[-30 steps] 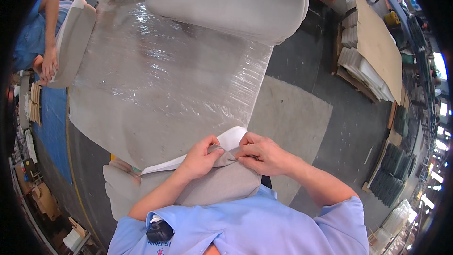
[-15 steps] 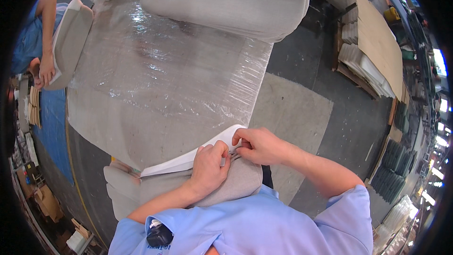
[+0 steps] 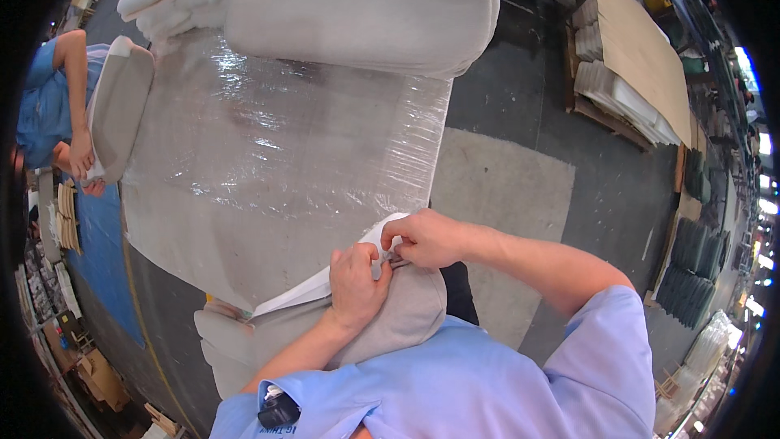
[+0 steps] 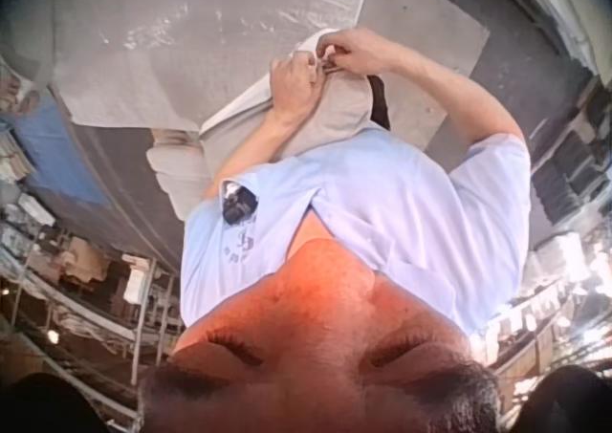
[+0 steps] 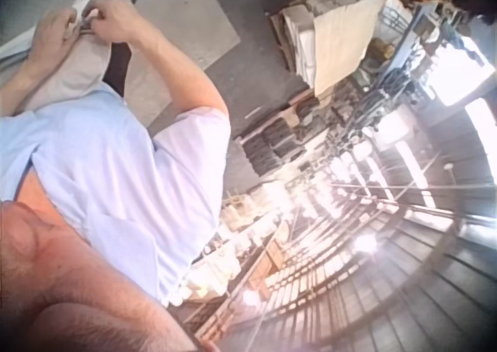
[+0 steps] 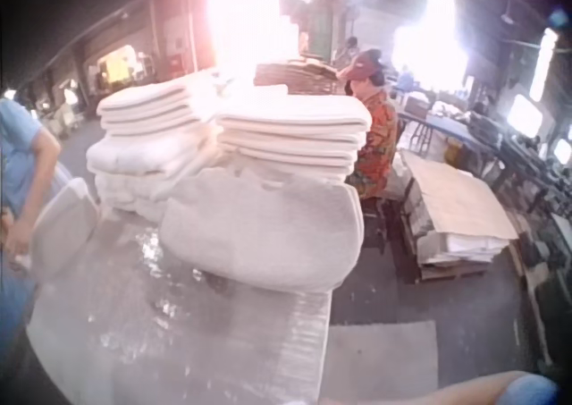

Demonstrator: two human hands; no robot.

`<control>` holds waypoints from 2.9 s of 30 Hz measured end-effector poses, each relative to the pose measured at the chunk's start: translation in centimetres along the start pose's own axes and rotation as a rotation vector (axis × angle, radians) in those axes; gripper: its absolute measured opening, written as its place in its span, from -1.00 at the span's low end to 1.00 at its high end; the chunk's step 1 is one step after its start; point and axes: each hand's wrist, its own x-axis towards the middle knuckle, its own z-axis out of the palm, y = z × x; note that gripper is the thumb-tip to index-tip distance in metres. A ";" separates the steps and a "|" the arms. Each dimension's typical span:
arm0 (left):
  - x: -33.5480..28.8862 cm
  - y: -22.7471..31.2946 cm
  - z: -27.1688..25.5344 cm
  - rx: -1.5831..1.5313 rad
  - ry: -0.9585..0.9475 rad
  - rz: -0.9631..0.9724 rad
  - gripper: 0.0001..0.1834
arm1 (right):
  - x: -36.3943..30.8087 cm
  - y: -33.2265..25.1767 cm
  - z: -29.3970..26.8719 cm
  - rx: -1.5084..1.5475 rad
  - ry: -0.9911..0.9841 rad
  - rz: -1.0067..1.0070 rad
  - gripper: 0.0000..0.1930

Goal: The person inserts white foam pieces into gray fabric covers at a workbench in a factory. They repeatedly pick up foam, open the cover, insert the foam, and place the finished unit on a stack.

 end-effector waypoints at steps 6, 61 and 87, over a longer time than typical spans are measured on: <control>-0.3 -0.2 0.2 -0.013 0.050 0.014 -0.61 | 1.7 -1.7 -1.9 -0.225 -0.223 -0.088 -0.72; 0.1 -3.7 -0.8 -0.911 -0.415 -0.611 -0.77 | 3.9 1.7 0.0 -0.252 0.169 -0.393 -0.87; -0.4 -1.5 1.2 -0.662 -0.111 -0.430 -0.90 | 2.8 4.0 1.1 -0.217 0.203 -0.049 -0.78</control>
